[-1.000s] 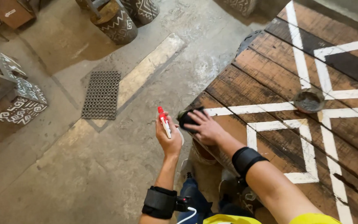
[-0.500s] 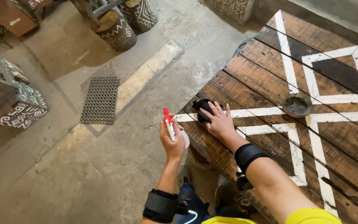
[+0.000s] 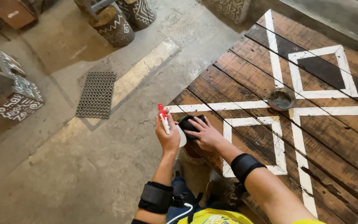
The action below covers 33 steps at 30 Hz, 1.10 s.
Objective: The person wipes the surface of a wooden table with a cloth while holding a spray bottle, then moves to wipe a small wooden stool, and finally wipes another wooden table with a different geometric pattern. The person uses a cloth to clean the surfaces.
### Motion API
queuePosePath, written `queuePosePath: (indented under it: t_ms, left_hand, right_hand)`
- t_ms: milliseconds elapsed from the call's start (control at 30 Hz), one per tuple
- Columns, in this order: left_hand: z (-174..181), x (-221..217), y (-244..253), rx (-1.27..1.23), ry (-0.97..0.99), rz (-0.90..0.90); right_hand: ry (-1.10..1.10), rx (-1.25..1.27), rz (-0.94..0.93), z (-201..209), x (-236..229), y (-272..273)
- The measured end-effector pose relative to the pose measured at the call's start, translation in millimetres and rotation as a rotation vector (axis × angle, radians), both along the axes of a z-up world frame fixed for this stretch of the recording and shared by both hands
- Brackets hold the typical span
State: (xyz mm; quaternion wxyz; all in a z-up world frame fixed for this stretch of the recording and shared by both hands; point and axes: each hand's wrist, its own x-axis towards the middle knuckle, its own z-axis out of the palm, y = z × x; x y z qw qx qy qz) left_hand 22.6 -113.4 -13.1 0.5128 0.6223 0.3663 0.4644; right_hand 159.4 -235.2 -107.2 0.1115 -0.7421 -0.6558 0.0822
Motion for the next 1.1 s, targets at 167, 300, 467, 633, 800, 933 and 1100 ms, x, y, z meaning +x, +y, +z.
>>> queuePosePath:
  t_ms: [167, 300, 467, 633, 800, 933, 1100]
  left_hand:
    - [6, -20, -7, 0.064, -0.007, 0.038]
    - [5, -31, -1, 0.098, 0.013, 0.091]
    - [-3, -40, 7, 0.046, -0.002, 0.084]
    - [-8, -38, 23, 0.008, 0.073, 0.052]
    - [9, -29, 42, 0.012, 0.054, 0.003]
    - [17, -14, 60, 0.012, 0.005, -0.112]
    - [21, 0, 59, -0.044, -0.017, -0.216]
  right_hand:
    - [0.030, -0.065, 0.048, 3, -16, -4]
    - [0.045, -0.084, -0.006, 4, -19, 21]
    - [0.047, -0.056, -0.116, 14, -30, 64]
    - [0.037, -0.064, -0.174, 21, -30, 101]
    - [0.083, -0.002, -0.214, 14, -26, 110]
    - [0.008, 0.037, -0.285, 6, -3, 99]
    - [-0.047, -0.131, -0.501, 17, 33, 68]
